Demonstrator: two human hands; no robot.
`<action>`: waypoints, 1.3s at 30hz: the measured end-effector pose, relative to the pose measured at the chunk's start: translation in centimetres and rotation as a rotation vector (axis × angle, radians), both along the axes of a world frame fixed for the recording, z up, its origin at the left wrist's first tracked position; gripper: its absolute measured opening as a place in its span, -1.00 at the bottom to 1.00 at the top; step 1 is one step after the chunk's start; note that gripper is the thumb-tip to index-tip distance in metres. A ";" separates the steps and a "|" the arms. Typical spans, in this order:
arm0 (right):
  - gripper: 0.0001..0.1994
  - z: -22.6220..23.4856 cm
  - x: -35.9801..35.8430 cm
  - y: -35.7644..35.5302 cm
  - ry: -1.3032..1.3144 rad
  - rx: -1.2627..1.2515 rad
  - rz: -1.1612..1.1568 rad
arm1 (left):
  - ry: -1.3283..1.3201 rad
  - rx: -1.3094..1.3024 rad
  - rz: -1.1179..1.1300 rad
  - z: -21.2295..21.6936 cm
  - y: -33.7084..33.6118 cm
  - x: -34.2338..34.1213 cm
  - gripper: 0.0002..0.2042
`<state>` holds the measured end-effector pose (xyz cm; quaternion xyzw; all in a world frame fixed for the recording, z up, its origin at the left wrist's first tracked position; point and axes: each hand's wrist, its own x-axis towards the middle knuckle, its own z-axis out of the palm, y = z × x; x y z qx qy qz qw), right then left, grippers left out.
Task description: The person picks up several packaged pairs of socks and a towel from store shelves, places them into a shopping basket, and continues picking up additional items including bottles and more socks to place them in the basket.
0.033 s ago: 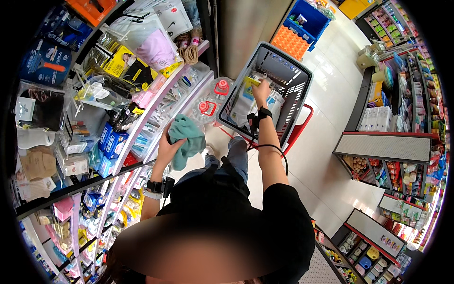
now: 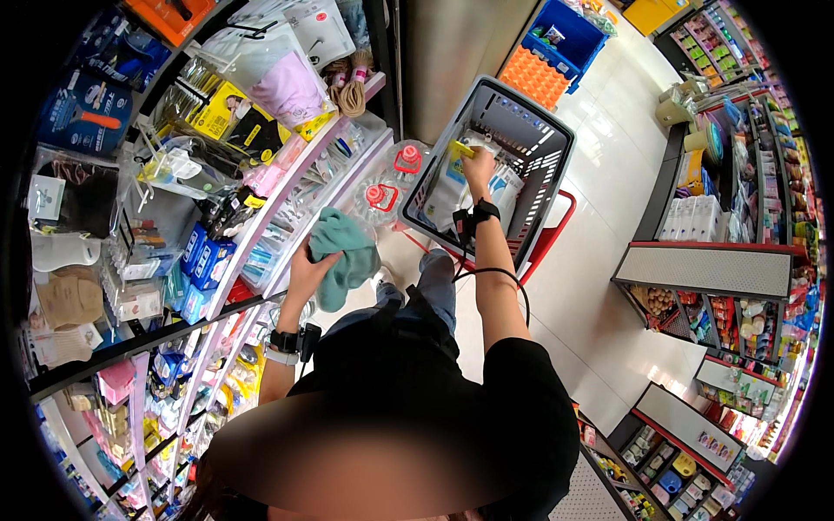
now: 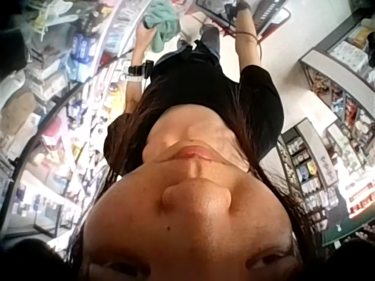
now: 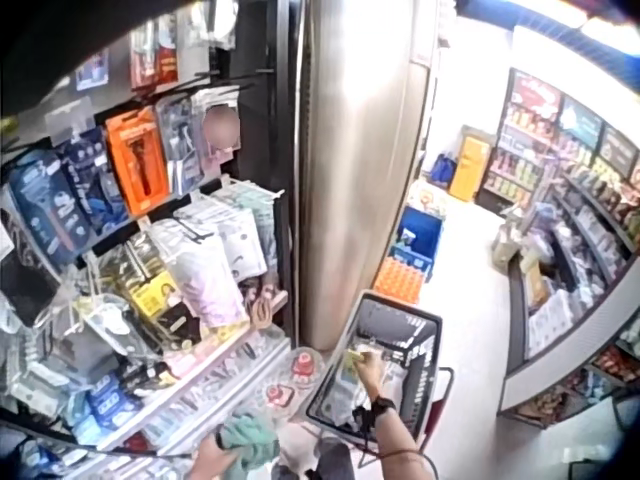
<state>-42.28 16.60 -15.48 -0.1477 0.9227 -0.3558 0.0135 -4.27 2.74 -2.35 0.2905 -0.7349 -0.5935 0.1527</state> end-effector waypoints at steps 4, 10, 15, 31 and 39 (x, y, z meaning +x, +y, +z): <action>-0.72 10.0 6.1 0.0 0.297 -0.239 0.157 | 0.035 0.053 0.217 -0.1 -0.3 0.9 -0.38; -0.76 24.5 14.9 0.7 0.026 -0.544 0.684 | 0.296 -0.087 0.255 3.9 -1.5 0.2 -0.44; -0.75 23.4 21.2 -4.2 -0.141 -0.529 0.958 | 0.524 0.450 -0.060 5.3 -2.1 0.6 -0.45; -0.53 15.6 24.0 -7.9 -1.738 -1.057 0.824 | 0.299 -0.250 0.294 2.6 -1.0 0.9 -0.45; -0.62 16.4 24.3 -7.3 -1.383 -0.547 0.901 | 0.449 -0.108 0.218 3.6 -2.0 0.7 -0.44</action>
